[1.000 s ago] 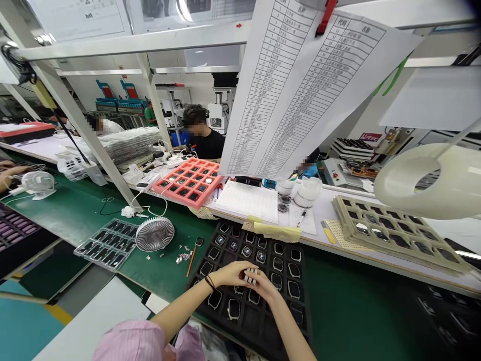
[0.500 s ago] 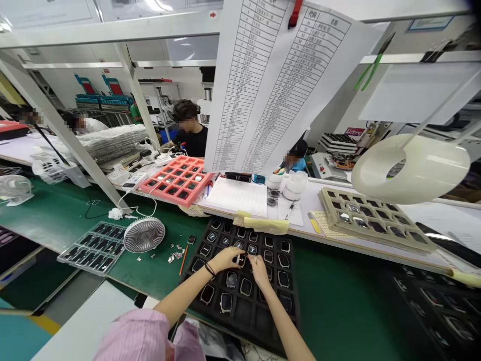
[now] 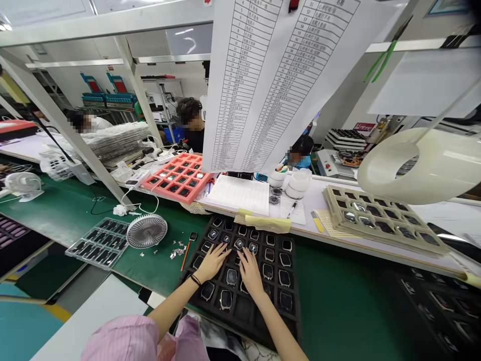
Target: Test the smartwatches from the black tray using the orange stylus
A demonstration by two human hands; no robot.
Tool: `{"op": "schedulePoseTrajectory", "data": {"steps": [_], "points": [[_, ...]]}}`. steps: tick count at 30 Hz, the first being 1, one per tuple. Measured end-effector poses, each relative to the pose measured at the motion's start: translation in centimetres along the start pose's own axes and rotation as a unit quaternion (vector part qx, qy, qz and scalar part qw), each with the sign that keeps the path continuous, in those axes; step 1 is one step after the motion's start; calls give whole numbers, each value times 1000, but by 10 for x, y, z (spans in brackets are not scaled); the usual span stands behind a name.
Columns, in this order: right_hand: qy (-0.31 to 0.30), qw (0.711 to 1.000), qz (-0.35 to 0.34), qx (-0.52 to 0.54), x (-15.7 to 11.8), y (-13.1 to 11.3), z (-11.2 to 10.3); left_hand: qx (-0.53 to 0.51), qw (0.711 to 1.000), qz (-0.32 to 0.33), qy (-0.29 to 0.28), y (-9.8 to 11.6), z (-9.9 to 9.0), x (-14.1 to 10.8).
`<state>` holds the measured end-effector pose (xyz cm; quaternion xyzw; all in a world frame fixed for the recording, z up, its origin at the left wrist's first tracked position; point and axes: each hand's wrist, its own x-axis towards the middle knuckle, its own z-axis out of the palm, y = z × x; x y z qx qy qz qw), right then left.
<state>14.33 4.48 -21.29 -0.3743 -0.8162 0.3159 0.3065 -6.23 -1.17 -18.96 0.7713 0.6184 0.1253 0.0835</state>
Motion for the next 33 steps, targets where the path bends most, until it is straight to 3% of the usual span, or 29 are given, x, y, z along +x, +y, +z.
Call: {"op": "schedulePoseTrajectory", "data": {"steps": [4,10,19,22,25,29,33], "points": [[-47,998,-47,-14,6,5,1,4,1000,10,-11,-3,1,3],[-45,998,-18,-48,13,13,3,-1,999,31,-25,-9,-5,5],[-46,995,-26,-80,-3,-13,26,-16,1000,15,-14,-1,-10,5],[-54,994,-43,-83,-17,-21,24,-23,1000,14,-5,19,-14,13],[-54,993,-44,-91,-36,-27,19,-41,998,44,-11,55,-10,33],[-55,992,-27,-113,-66,-35,15,-68,991,100,-61,104,6,71],[-44,993,-19,-111,-84,-41,9,-56,987,104,-109,128,21,104]]}}
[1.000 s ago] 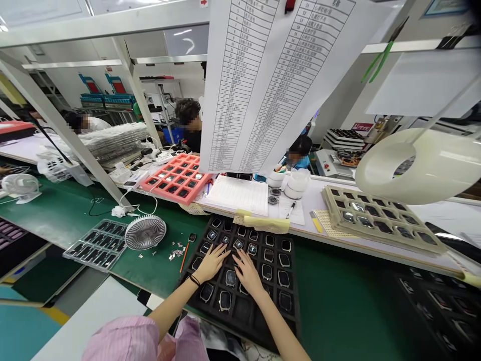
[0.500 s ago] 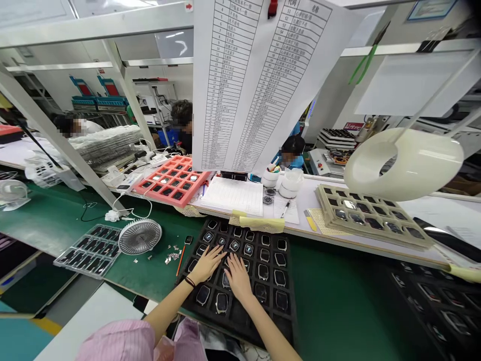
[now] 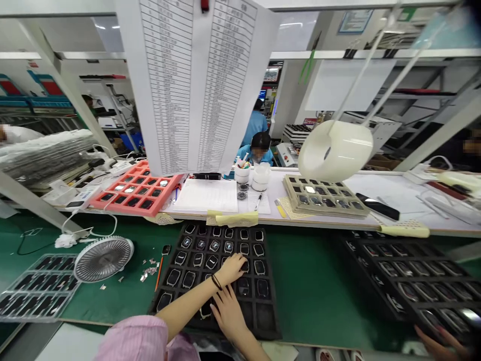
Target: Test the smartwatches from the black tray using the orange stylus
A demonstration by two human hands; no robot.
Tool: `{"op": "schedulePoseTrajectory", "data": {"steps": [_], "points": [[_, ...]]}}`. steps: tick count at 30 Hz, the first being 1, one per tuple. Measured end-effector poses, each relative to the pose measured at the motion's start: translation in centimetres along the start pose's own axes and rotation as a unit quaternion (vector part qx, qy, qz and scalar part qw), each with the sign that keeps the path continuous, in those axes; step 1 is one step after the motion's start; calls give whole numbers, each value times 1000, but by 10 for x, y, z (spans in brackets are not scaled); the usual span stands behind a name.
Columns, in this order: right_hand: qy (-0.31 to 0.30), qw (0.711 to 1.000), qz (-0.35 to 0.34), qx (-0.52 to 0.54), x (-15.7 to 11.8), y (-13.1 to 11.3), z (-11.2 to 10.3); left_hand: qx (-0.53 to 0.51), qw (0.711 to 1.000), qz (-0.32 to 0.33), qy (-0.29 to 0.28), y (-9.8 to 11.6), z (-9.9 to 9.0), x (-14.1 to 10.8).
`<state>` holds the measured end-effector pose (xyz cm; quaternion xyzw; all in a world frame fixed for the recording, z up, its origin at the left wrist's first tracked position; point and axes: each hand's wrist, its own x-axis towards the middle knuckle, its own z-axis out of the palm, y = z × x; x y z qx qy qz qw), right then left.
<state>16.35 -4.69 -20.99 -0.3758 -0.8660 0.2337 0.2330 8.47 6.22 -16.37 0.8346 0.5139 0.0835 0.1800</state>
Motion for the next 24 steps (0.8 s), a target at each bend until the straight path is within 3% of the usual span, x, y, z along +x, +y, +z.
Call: {"op": "schedulePoseTrajectory", "data": {"steps": [6,14,24], "points": [[-12,1000,-14,-10,-4,-3,-16,16,999,-8,-36,0,-4,25],[8,999,-27,-16,-6,4,-11,-14,1000,23,0,24,-14,35],[4,1000,4,25,-4,-2,-19,68,990,12,-124,54,8,74]]}}
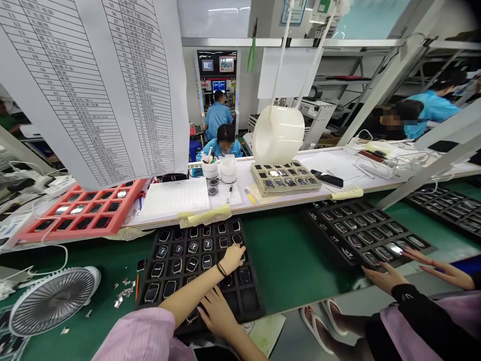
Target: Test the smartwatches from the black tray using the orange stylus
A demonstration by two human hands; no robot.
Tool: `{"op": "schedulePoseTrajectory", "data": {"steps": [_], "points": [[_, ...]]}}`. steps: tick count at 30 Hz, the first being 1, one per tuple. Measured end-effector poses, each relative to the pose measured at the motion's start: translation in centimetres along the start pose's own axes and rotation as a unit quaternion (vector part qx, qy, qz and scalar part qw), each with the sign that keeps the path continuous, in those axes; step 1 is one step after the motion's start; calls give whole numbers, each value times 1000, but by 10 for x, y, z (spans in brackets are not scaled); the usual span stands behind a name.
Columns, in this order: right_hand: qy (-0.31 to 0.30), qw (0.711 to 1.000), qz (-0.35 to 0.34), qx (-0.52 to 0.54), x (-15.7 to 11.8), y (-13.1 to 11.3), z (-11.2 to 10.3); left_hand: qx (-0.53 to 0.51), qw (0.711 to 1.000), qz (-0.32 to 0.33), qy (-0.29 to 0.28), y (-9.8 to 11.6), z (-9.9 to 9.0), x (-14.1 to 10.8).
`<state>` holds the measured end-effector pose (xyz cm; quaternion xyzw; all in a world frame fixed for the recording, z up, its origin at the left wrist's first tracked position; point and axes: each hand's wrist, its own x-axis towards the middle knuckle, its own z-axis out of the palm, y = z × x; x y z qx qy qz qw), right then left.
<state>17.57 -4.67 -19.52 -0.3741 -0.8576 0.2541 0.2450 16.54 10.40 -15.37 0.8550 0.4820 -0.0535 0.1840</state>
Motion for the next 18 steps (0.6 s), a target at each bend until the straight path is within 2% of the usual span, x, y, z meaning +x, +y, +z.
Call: {"op": "schedulePoseTrajectory", "data": {"steps": [4,9,13,18], "points": [[8,1000,-9,5,0,1,0,16,1000,11,-7,0,-10,-5],[10,1000,-4,-5,-2,4,5,16,999,35,14,3,-16,-28],[-6,1000,11,-11,-4,7,13,28,997,68,-17,17,-1,-39],[-10,1000,-9,-25,-7,14,21,68,994,82,-38,38,22,-41]]}}
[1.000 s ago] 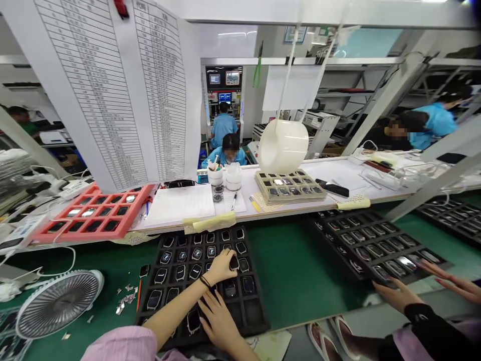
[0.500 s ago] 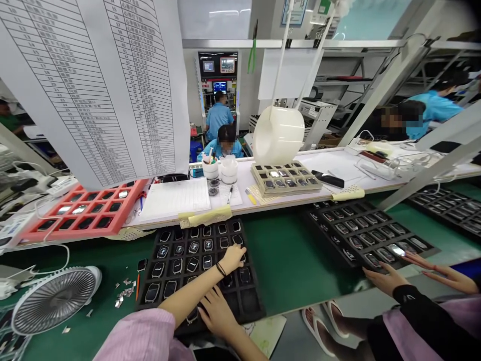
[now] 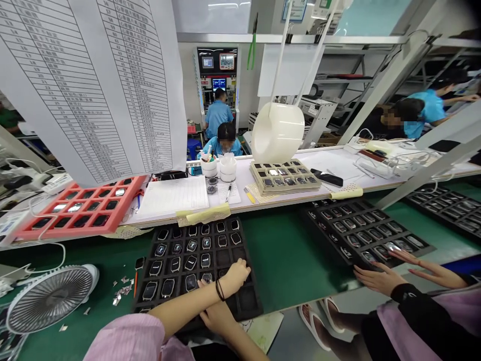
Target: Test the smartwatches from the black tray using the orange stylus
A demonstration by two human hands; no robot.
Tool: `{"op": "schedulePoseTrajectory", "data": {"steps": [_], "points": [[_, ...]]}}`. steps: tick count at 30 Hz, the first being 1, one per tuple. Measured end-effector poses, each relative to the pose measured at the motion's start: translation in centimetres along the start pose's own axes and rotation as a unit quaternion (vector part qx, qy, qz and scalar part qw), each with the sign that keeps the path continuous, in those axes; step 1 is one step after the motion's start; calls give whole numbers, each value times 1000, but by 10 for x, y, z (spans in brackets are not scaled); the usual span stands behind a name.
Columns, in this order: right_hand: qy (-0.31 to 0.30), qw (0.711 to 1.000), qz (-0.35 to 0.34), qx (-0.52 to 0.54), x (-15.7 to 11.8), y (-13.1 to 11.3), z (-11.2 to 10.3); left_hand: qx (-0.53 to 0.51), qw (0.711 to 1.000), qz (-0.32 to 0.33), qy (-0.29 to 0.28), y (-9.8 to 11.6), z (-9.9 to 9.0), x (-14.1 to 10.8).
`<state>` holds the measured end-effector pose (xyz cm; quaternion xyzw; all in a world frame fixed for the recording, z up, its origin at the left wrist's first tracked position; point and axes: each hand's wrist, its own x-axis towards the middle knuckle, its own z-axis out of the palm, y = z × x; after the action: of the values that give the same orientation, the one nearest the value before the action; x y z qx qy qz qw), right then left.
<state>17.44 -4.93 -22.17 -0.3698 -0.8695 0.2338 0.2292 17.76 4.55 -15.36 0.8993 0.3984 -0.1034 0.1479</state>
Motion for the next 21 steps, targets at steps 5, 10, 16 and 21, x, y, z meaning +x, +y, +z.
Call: {"op": "schedulePoseTrajectory", "data": {"steps": [5,10,16,21], "points": [[15,998,-42,-52,-3,4,3,14,1000,1,6,8,9,-4],[10,998,-40,-54,0,2,-2,-6,1000,-17,3,6,12,-4],[-7,1000,-21,-11,3,-5,-12,-56,996,-67,1,9,2,6],[-14,999,25,18,4,-9,-12,-116,991,-60,23,-6,-17,-9]]}}
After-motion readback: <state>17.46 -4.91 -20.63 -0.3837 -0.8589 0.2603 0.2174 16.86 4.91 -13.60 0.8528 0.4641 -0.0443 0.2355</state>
